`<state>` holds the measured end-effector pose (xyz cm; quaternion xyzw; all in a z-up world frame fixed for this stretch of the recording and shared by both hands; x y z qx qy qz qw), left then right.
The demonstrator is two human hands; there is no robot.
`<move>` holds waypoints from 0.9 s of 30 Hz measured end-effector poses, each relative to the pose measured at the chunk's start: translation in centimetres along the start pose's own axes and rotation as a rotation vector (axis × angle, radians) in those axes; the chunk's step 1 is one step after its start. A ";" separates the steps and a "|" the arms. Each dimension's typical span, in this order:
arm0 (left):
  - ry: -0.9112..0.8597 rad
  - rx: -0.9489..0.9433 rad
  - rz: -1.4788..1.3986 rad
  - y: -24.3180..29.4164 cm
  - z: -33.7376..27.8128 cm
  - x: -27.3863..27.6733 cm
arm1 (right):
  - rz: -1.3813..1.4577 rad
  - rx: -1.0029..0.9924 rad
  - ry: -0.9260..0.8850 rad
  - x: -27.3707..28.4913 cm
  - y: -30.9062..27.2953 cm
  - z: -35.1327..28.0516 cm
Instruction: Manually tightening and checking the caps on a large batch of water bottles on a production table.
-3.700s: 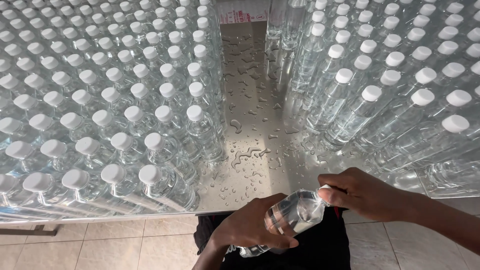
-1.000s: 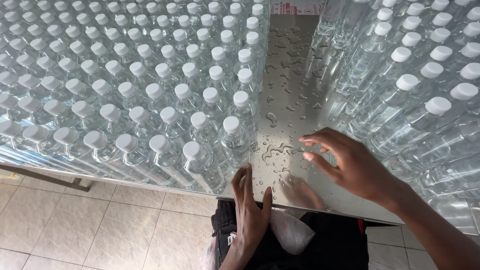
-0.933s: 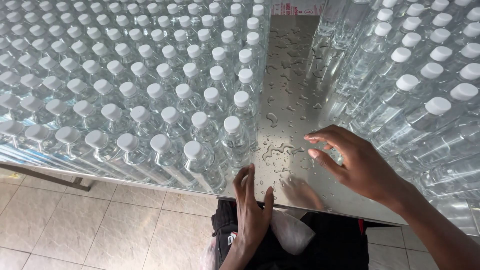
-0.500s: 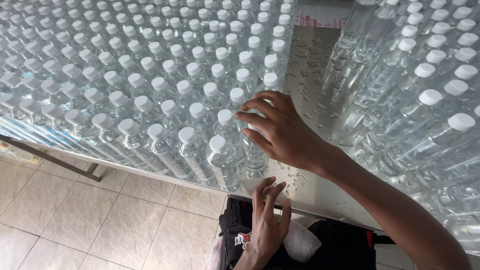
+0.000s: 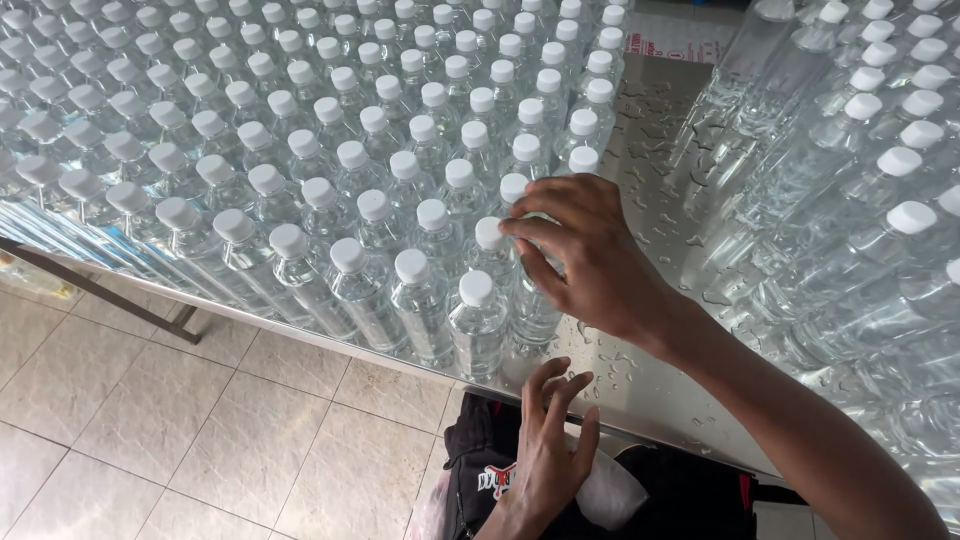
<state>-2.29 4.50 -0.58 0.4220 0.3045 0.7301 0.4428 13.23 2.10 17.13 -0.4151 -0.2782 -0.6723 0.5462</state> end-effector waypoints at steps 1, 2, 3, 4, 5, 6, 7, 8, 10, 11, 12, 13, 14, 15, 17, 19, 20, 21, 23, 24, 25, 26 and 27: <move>0.001 -0.002 -0.001 0.0 0.0 0.1 | -0.002 0.001 0.000 0.2 -0.1 0.0; -0.003 0.005 -0.006 -0.1 0.0 0.1 | 0.047 -0.015 -0.003 0.3 -0.1 0.0; -0.008 0.011 -0.012 -0.1 0.0 0.1 | 0.096 -0.031 -0.006 0.4 -0.1 0.0; -0.007 0.012 -0.012 -0.1 0.0 0.1 | 0.098 -0.030 -0.007 0.2 0.0 0.2; -0.009 0.019 -0.018 -0.1 0.0 0.1 | 0.091 -0.024 -0.032 -0.1 0.2 0.3; -0.016 0.022 -0.022 -0.1 0.1 0.1 | 0.082 -0.021 -0.054 -0.3 0.3 0.5; -0.018 0.021 -0.021 -0.1 0.1 0.2 | 0.082 -0.023 -0.051 -0.3 0.1 0.4; -0.016 0.022 -0.032 -0.1 0.0 0.1 | 0.082 -0.009 -0.059 -0.3 -0.1 0.5; -0.012 0.026 -0.042 -0.2 0.0 0.2 | 0.085 0.007 -0.070 -0.4 -0.3 0.6; -0.015 0.032 -0.041 -0.3 0.0 0.1 | 0.105 -0.006 -0.066 -0.4 -0.1 0.7; -0.022 0.039 -0.038 -0.4 -0.1 0.1 | 0.126 -0.023 -0.060 -0.4 0.2 0.6; -0.022 0.042 -0.038 -0.4 -0.2 0.0 | 0.129 -0.024 -0.061 -0.6 0.1 0.6; -0.029 0.044 -0.048 -0.4 -0.2 0.0 | 0.111 -0.036 -0.062 -0.6 0.2 0.7; -0.037 0.047 -0.059 -0.4 -0.1 -0.1 | 0.094 -0.047 -0.062 -0.6 0.3 0.7; -0.031 0.041 -0.053 -0.4 -0.1 -0.1 | 0.093 -0.033 -0.068 -0.6 0.1 0.5; -0.023 0.036 -0.046 -0.4 -0.2 0.0 | 0.095 -0.017 -0.076 -0.5 0.3 0.4; -0.028 0.042 -0.050 -0.4 -0.2 -0.1 | 0.108 -0.045 -0.067 -0.5 0.6 0.3; -0.033 0.048 -0.054 -0.5 -0.2 -0.1 | 0.121 -0.073 -0.059 -0.4 1.0 0.3; -0.039 0.043 -0.059 -0.3 -0.2 0.0 | 0.107 -0.062 -0.066 -0.6 1.0 0.3; -0.042 0.037 -0.062 -0.2 -0.1 0.0 | 0.094 -0.047 -0.072 -0.8 1.0 0.3; -0.043 0.036 -0.062 -0.3 -0.1 0.0 | 0.093 -0.048 -0.071 -0.5 0.7 0.3; -0.041 0.036 -0.066 -0.3 -0.1 0.0 | 0.096 -0.039 -0.058 -0.3 0.4 0.2; -0.038 0.036 -0.071 -0.3 -0.1 -0.1 | 0.099 -0.031 -0.046 -0.1 0.1 0.1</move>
Point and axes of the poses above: each hand's wrist, its own z-axis towards the middle knuckle, its own x-axis out of the back of the hand, y = z × x, the point moved 4 cm from there along z, towards the middle knuckle, and after that the axes turned 11 degrees about -y, right-handed, at the moved point
